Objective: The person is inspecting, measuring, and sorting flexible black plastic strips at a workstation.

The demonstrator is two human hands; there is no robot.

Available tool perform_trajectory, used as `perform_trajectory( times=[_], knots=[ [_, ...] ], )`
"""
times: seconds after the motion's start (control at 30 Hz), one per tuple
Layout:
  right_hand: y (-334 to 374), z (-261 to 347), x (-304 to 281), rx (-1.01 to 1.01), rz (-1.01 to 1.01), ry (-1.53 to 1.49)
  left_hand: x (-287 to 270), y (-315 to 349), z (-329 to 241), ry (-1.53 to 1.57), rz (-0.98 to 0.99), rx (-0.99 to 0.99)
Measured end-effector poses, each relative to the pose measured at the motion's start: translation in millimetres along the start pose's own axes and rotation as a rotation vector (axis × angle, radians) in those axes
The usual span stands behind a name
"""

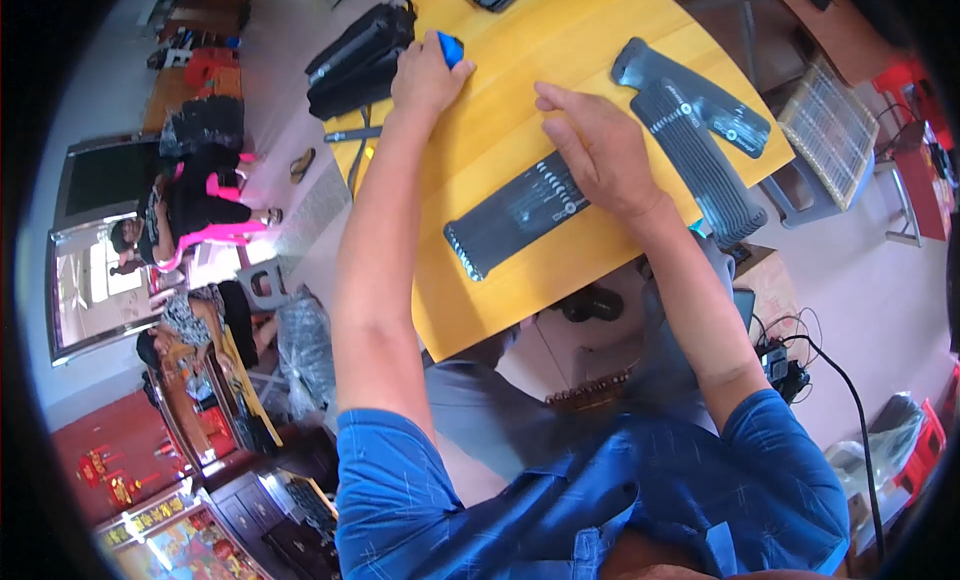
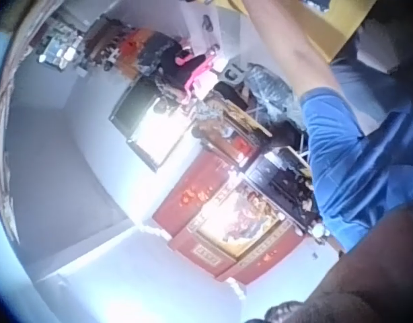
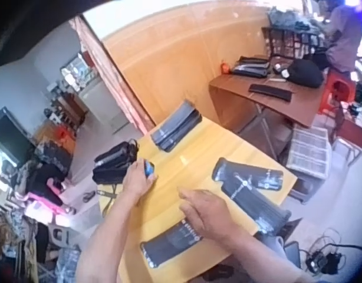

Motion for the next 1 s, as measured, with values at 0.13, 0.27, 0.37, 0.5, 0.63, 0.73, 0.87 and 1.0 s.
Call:
perform_trajectory(
  times=[0.13,0.27,0.37,0.5,0.63,0.73,0.87,1.0],
  knots=[
    [-3.5,-10.2,6.9,0.097,0.080,0.013,4.4,-6.8,-7.7,-0.174,-0.135,-0.012],
    [-1.7,-8.5,12.3,0.088,0.001,-0.048,-8.0,4.2,-9.1,-0.020,-0.147,0.030],
    [2.1,-15.1,9.6,0.199,0.018,-0.092,-54.4,51.5,-26.0,0.364,-0.222,0.126],
    [13.3,-22.5,34.6,0.316,-0.037,-0.451,-59.0,132.0,1.4,0.771,-0.007,-0.016],
    [40.4,0.3,85.3,0.669,0.251,-1.056,-56.4,237.6,9.9,1.356,0.217,-0.091],
    [65.7,38.2,115.8,0.744,0.619,-1.010,-55.2,289.7,33.5,1.482,0.224,-0.208],
    [81.2,70.0,127.4,0.823,0.811,-1.122,-45.9,325.4,43.7,1.613,0.267,-0.285],
    [85.1,81.6,134.4,0.852,0.767,-1.265,-43.8,347.8,28.2,1.822,0.317,-0.337]
  ],
)
Point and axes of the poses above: each hand's wrist, its own y-axis away from the middle knuckle, its own x-axis out of the palm, z = x × y, the point moved 10 cm from there along -y, towards the middle knuckle, and after that the axes turned 13 degrees about -x, right-handed, at the moved point
